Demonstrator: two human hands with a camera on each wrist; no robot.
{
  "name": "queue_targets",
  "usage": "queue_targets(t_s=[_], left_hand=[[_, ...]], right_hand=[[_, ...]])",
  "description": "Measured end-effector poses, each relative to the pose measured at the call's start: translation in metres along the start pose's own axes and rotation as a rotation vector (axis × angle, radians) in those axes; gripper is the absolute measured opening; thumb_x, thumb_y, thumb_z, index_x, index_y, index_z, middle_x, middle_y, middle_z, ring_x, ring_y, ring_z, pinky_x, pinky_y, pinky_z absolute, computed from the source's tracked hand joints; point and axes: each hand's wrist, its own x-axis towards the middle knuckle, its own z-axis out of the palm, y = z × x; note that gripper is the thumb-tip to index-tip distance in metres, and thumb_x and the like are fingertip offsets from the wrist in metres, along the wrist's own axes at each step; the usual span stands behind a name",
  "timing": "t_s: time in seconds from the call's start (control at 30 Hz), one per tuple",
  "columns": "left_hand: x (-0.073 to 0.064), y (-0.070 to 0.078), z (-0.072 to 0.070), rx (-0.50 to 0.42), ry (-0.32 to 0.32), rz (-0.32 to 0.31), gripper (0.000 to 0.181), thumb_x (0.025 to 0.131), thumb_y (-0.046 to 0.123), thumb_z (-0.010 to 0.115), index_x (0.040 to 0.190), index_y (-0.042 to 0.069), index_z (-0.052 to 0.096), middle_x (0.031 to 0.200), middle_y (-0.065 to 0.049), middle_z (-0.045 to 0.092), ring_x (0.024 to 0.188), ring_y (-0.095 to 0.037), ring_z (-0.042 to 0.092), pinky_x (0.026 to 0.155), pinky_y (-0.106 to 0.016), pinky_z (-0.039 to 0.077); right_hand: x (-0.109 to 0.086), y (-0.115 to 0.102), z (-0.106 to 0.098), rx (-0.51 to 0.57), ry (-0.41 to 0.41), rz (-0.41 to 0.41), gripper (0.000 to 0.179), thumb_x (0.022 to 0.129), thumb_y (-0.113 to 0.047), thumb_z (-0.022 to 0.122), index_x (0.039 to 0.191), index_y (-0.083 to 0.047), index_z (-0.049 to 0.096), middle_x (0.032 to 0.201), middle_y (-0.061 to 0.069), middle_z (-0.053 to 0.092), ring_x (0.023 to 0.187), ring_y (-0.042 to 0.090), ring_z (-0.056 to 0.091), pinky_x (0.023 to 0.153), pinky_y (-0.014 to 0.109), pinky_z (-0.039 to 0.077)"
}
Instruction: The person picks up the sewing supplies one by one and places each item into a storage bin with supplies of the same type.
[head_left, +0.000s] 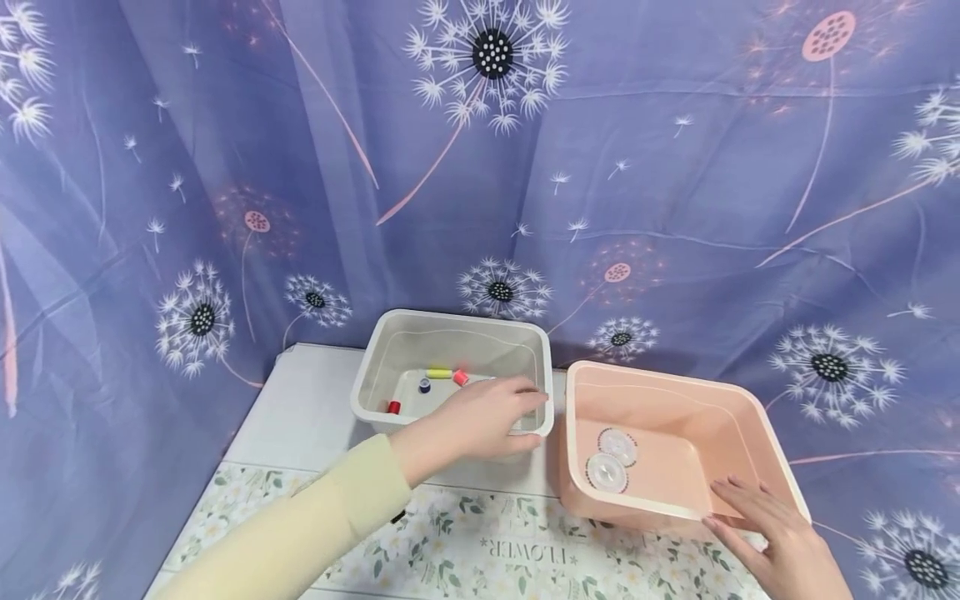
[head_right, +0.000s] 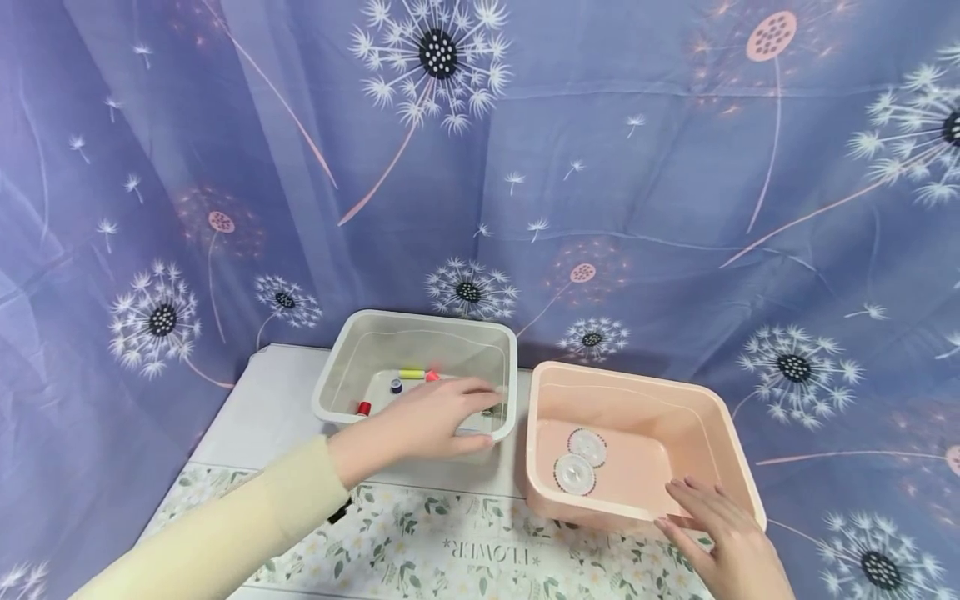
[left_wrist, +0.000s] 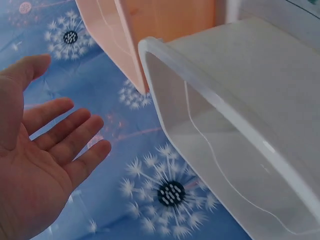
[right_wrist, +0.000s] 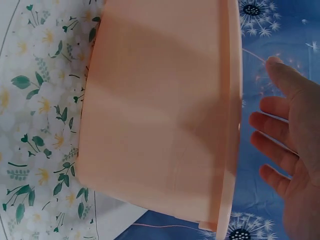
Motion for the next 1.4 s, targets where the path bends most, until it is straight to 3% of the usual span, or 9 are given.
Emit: queue_targets(t_s=[0.23,0.4,0.63,0.87,1.0,1.4], left_hand=[[-0.048,-0.013,0.008,0.0,0.108,0.002,0.055,0.092,0.048,0.059,0.136,0.015,0.055,0.132,-0.003,0.057,0.117,-0.02,0.058,0.1,-0.035,0.048],[-0.083,-0.021,0.013,0.014,0.15,-0.09,0.058,0.09,0.048,0.062,0.137,0.015,0.054,0.135,-0.004,0.056,0.124,-0.022,0.053,0.11,-0.042,0.038],[-0.131,-0.035,0.027,0.006,0.279,-0.182,0.057,0.084,0.042,0.071,0.132,0.014,0.059,0.131,-0.006,0.059,0.121,-0.025,0.056,0.108,-0.048,0.039],[-0.175,-0.049,0.048,-0.012,0.289,-0.344,0.057,0.081,0.04,0.075,0.131,0.015,0.06,0.132,-0.003,0.059,0.118,-0.026,0.058,0.105,-0.052,0.042],[-0.193,-0.056,0.058,-0.028,0.329,-0.413,0.058,0.08,0.038,0.077,0.13,0.013,0.061,0.129,-0.005,0.06,0.114,-0.027,0.06,0.102,-0.054,0.043],[-0.221,-0.068,0.087,-0.004,0.448,-0.466,0.055,0.078,0.033,0.078,0.127,0.012,0.062,0.125,-0.007,0.062,0.107,-0.027,0.063,0.095,-0.058,0.045]], right_hand=[[-0.008,-0.01,-0.003,-0.02,-0.005,-0.029,0.068,0.064,-0.018,0.087,0.128,-0.018,0.063,0.126,-0.003,0.063,0.13,-0.018,0.029,0.114,0.011,0.013],[-0.015,-0.013,-0.002,-0.031,0.026,-0.036,0.071,0.065,-0.023,0.087,0.13,-0.015,0.062,0.127,0.008,0.064,0.133,-0.013,0.029,0.119,0.023,0.014],[-0.032,-0.023,0.006,-0.028,0.055,0.076,0.078,0.064,-0.025,0.087,0.135,-0.015,0.057,0.136,0.011,0.057,0.136,-0.011,0.026,0.121,0.043,0.013],[-0.045,-0.029,0.014,0.005,0.096,0.141,0.082,0.062,-0.026,0.088,0.137,-0.016,0.056,0.138,0.009,0.055,0.133,-0.013,0.027,0.119,0.053,0.013],[-0.047,-0.031,0.015,0.004,0.094,0.167,0.082,0.063,-0.026,0.088,0.138,-0.017,0.055,0.14,0.007,0.054,0.134,-0.014,0.025,0.119,0.055,0.01],[-0.064,-0.037,0.024,0.013,0.101,0.258,0.076,0.066,-0.023,0.087,0.136,-0.017,0.057,0.139,0.009,0.054,0.133,-0.014,0.025,0.119,0.054,0.007]])
